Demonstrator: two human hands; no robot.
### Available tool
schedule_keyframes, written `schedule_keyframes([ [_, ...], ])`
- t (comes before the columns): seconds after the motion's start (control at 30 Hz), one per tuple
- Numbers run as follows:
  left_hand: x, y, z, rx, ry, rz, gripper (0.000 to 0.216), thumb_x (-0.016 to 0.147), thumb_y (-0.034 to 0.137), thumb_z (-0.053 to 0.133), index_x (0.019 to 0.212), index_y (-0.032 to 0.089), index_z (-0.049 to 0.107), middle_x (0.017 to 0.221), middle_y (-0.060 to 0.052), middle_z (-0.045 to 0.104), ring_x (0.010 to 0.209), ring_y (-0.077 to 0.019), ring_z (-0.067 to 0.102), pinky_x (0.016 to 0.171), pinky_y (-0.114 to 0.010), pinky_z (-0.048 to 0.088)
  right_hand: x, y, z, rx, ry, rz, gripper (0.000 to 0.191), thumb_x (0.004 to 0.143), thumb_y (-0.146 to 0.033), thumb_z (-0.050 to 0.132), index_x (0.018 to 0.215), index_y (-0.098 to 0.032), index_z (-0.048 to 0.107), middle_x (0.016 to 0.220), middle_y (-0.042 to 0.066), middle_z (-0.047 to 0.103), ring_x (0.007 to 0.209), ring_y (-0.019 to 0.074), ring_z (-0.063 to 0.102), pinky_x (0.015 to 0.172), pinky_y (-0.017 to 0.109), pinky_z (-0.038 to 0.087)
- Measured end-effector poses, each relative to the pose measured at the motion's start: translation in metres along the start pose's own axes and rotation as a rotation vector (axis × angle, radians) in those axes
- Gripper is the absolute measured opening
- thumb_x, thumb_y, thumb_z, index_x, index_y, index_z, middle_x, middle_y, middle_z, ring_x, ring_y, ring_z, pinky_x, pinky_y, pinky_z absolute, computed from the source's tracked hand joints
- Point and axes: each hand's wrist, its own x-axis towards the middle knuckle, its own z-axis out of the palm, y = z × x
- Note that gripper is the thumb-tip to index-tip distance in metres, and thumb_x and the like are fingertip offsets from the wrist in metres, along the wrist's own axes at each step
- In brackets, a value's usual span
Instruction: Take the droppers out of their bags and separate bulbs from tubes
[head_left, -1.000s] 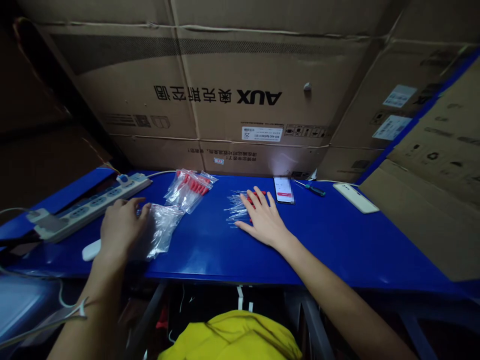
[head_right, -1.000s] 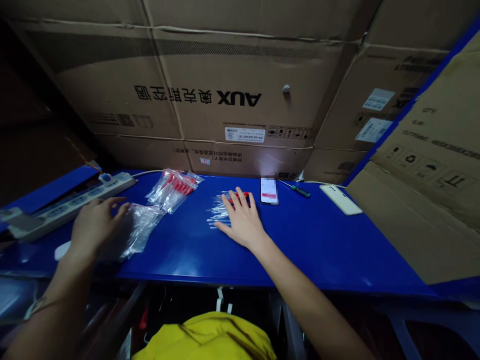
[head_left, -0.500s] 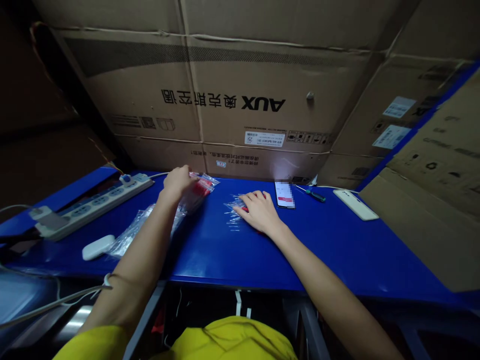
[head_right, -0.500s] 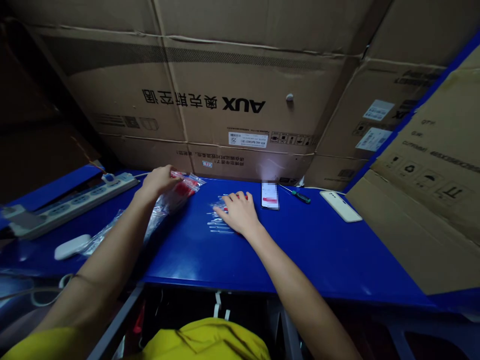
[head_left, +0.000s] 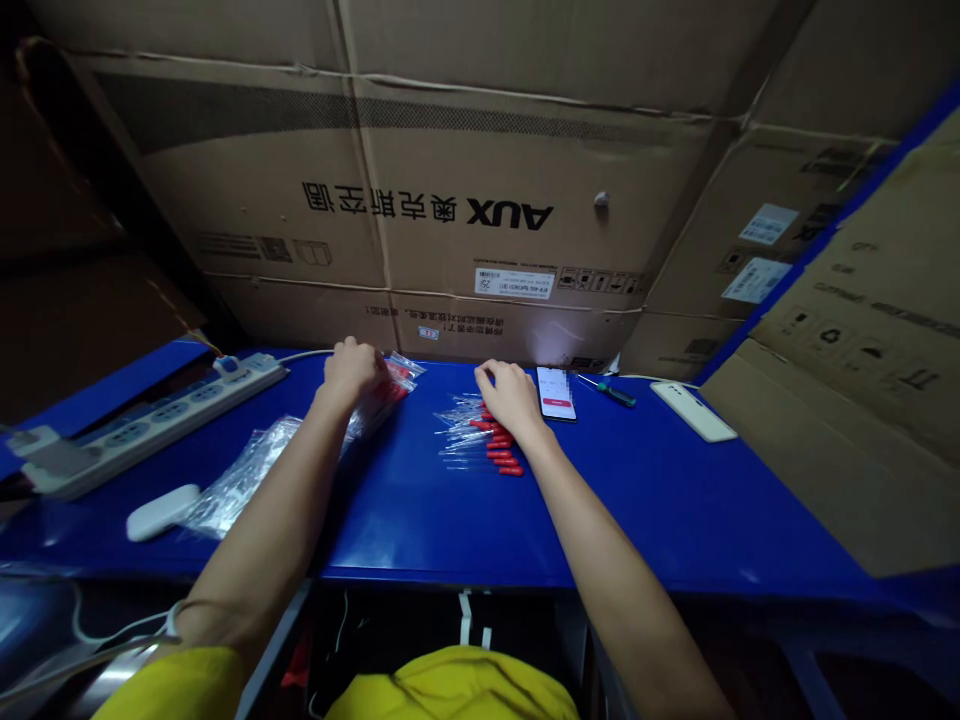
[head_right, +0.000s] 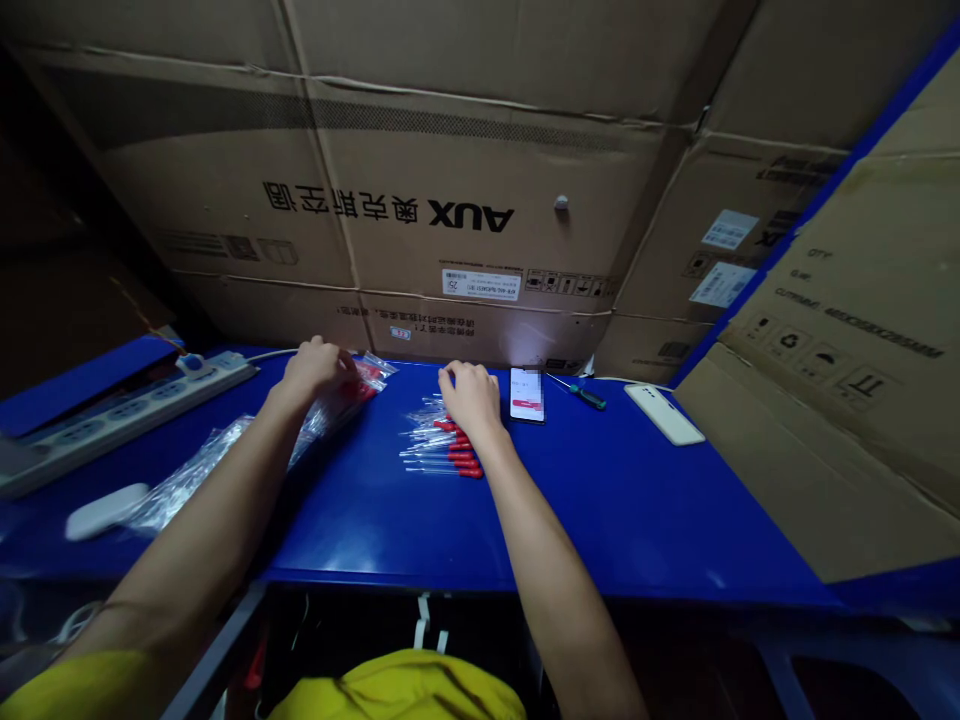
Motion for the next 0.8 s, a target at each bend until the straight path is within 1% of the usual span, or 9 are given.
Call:
schedule_keyframes([
  [0.1, -0.002, 0.004, 0.005, 0.002, 0.027, 0.034, 0.05, 0.085, 0.044, 0.066, 0.128, 0.021, 0.077, 0.135, -0.024, 0.059, 0.129, -0.0432, 0.056, 0.101, -0.047, 0.052, 0.007, 0.0, 0.005, 0.036, 0.056, 0.027, 0.031, 0.11, -0.031, 0.046, 0.111, -0.024, 0.076, 0.115, 0.006, 0.08, 0.111, 0.0254, 0.068, 0.094, 0.034, 0.045],
  [0.13, -0.003, 0.006, 0.006, 0.0, 0.033, 0.049, 0.048, 0.086, 0.045, 0.066, 0.126, 0.022, 0.078, 0.134, -0.024, 0.06, 0.129, -0.0436, 0.056, 0.101, -0.048, 0.052, 0.007, 0.001, 0.008, 0.042, 0.066, 0.02, 0.03, 0.11, -0.03, 0.046, 0.111, -0.024, 0.075, 0.115, 0.006, 0.08, 0.111, 0.0249, 0.068, 0.095, 0.034, 0.045],
  [0.23, -0.008, 0.014, 0.01, 0.014, 0.046, 0.095, 0.04, 0.087, 0.049, 0.066, 0.111, 0.021, 0.082, 0.131, -0.024, 0.062, 0.129, -0.0457, 0.054, 0.105, -0.052, 0.048, 0.006, 0.007, 0.017, 0.052, 0.068, -0.022, 0.029, 0.108, -0.026, 0.047, 0.109, -0.024, 0.075, 0.117, 0.006, 0.079, 0.114, 0.0243, 0.066, 0.1, 0.034, 0.045],
  [0.4, -0.014, 0.025, 0.014, 0.052, 0.067, 0.162, 0.041, 0.092, 0.046, 0.061, 0.116, 0.02, 0.081, 0.135, -0.027, 0.06, 0.132, -0.047, 0.051, 0.108, -0.059, 0.043, 0.004, 0.013, 0.019, 0.071, 0.073, -0.063, 0.03, 0.108, -0.026, 0.045, 0.107, -0.023, 0.075, 0.117, 0.006, 0.079, 0.115, 0.0243, 0.065, 0.102, 0.036, 0.046],
  [0.53, -0.014, 0.025, 0.018, 0.051, 0.075, 0.177, 0.038, 0.096, 0.045, 0.057, 0.109, 0.019, 0.082, 0.133, -0.026, 0.062, 0.131, -0.0468, 0.051, 0.107, -0.059, 0.042, 0.003, 0.012, 0.016, 0.07, 0.082, -0.077, 0.032, 0.109, -0.027, 0.044, 0.108, -0.023, 0.075, 0.117, 0.007, 0.079, 0.115, 0.024, 0.065, 0.102, 0.035, 0.045],
  [0.63, -0.011, 0.022, 0.019, 0.054, 0.082, 0.224, 0.035, 0.097, 0.042, 0.054, 0.105, 0.018, 0.08, 0.131, -0.025, 0.064, 0.129, -0.0464, 0.054, 0.106, -0.059, 0.041, 0.002, 0.011, 0.016, 0.052, 0.067, -0.08, 0.032, 0.109, -0.027, 0.044, 0.107, -0.023, 0.076, 0.117, 0.007, 0.079, 0.116, 0.0242, 0.064, 0.102, 0.035, 0.045],
  [0.7, -0.009, 0.021, 0.018, 0.031, 0.087, 0.298, 0.029, 0.096, 0.036, 0.054, 0.102, 0.019, 0.077, 0.126, -0.021, 0.069, 0.125, -0.0425, 0.058, 0.108, -0.057, 0.04, 0.001, 0.01, 0.015, 0.056, 0.074, -0.085, 0.032, 0.109, -0.026, 0.044, 0.108, -0.023, 0.076, 0.116, 0.007, 0.079, 0.115, 0.0239, 0.064, 0.103, 0.035, 0.045],
  [0.77, -0.01, 0.024, 0.014, -0.071, 0.09, 0.42, 0.026, 0.098, 0.034, 0.052, 0.104, 0.02, 0.074, 0.116, -0.016, 0.074, 0.114, -0.0348, 0.065, 0.105, -0.048, 0.042, 0.0, 0.009, 0.013, 0.08, 0.096, -0.1, 0.032, 0.109, -0.026, 0.044, 0.109, -0.023, 0.075, 0.116, 0.006, 0.079, 0.115, 0.0237, 0.064, 0.103, 0.035, 0.045],
  [0.8, -0.011, 0.027, 0.012, -0.147, 0.09, 0.487, 0.026, 0.1, 0.035, 0.051, 0.105, 0.021, 0.072, 0.111, -0.013, 0.075, 0.107, -0.0309, 0.068, 0.101, -0.043, 0.044, 0.0, 0.009, 0.012, 0.101, 0.111, -0.112, 0.031, 0.11, -0.027, 0.044, 0.11, -0.023, 0.075, 0.115, 0.006, 0.08, 0.114, 0.0236, 0.065, 0.103, 0.035, 0.045],
])
